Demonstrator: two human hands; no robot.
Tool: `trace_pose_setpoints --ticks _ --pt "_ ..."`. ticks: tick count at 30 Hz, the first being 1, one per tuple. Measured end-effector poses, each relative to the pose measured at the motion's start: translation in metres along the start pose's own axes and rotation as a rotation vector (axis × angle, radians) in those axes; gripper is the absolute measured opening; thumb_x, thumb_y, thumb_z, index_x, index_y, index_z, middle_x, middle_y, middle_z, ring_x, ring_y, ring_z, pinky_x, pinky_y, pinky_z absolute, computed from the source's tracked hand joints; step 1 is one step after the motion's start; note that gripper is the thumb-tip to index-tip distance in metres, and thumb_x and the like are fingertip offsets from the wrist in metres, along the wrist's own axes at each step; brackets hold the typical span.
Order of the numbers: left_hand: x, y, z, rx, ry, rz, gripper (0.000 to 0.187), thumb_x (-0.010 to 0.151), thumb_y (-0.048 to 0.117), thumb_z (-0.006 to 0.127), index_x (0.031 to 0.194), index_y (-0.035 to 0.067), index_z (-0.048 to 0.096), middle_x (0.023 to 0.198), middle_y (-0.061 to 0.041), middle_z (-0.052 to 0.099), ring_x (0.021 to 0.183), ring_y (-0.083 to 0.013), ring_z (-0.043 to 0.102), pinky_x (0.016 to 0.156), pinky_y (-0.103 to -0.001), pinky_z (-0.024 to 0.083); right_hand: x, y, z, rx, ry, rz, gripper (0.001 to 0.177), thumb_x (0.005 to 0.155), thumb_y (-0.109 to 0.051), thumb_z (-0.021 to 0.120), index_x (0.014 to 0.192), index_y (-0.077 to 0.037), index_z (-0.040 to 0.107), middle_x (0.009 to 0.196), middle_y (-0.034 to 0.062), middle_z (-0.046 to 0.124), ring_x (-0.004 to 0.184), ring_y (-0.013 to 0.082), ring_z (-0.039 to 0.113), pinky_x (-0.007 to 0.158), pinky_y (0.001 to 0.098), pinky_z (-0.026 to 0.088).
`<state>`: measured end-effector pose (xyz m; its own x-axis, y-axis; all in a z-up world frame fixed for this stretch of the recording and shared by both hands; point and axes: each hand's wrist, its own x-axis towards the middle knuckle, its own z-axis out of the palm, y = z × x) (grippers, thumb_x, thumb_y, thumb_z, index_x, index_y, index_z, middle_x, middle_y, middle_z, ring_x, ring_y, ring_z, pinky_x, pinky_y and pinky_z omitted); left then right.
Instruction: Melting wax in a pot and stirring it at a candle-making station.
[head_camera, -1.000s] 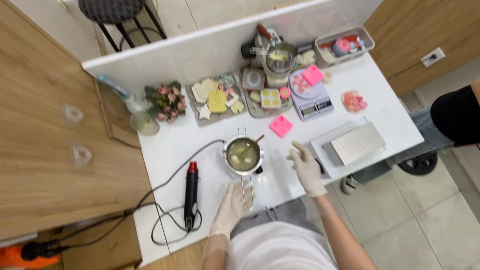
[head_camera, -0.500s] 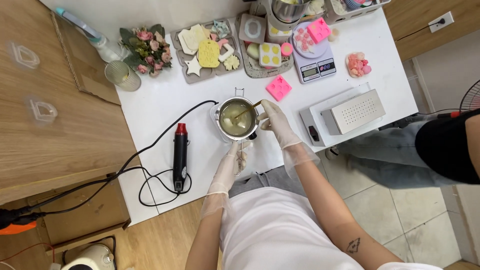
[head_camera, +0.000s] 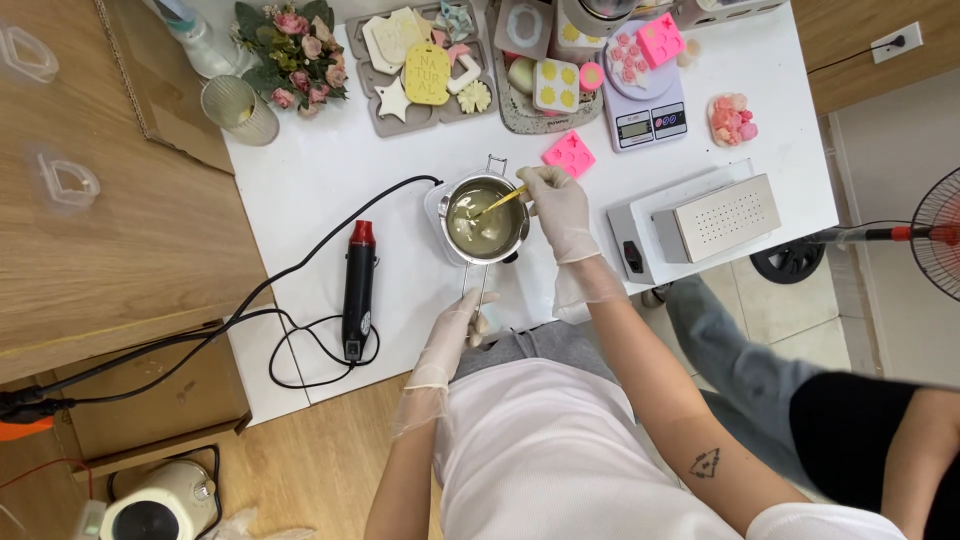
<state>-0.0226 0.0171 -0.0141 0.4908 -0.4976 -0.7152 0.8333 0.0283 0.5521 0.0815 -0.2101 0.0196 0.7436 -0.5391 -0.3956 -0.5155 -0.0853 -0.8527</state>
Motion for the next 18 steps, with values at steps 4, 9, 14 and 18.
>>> trace_pose_setpoints --ticks 4,9,14,18 --pt "-0.008 0.015 0.004 0.036 0.072 0.022 0.057 0.1 0.049 0.05 0.124 0.002 0.072 0.065 0.003 0.051 0.053 -0.0077 0.043 0.052 -0.024 0.034 -0.028 -0.021 0.006 0.048 -0.097 -0.015 0.024 0.091 -0.029 0.074 0.096 -0.005 0.072 0.077 0.0011 0.07 0.063 0.0073 0.06 0.059 0.0217 0.049" --pt "-0.003 0.013 0.004 0.006 0.095 -0.013 0.06 0.1 0.053 0.047 0.125 0.006 0.073 0.062 0.004 0.052 0.049 -0.0072 0.042 0.05 -0.023 0.035 -0.05 -0.034 0.005 -0.072 -0.337 -0.127 0.026 0.102 -0.029 0.062 0.109 -0.009 0.078 0.081 -0.003 0.067 0.067 0.0052 0.058 0.063 0.0209 0.047" --pt "0.008 0.003 -0.002 0.033 0.08 0.048 0.069 0.102 0.062 0.037 0.124 0.007 0.074 0.057 0.006 0.048 0.048 -0.0061 0.038 0.048 -0.022 0.031 -0.052 -0.025 -0.013 -0.054 -0.23 -0.38 0.027 0.104 -0.028 0.063 0.114 -0.007 0.078 0.088 -0.0015 0.07 0.077 0.0037 0.062 0.069 0.0206 0.051" --pt "0.011 -0.001 -0.001 0.005 0.076 0.056 0.07 0.103 0.061 0.035 0.124 0.007 0.074 0.057 0.007 0.045 0.048 -0.0058 0.036 0.048 -0.023 0.029 -0.051 -0.021 -0.013 -0.286 -0.103 -0.431 0.027 0.102 -0.028 0.064 0.112 -0.008 0.079 0.084 -0.0003 0.074 0.074 0.0037 0.065 0.069 0.0208 0.053"
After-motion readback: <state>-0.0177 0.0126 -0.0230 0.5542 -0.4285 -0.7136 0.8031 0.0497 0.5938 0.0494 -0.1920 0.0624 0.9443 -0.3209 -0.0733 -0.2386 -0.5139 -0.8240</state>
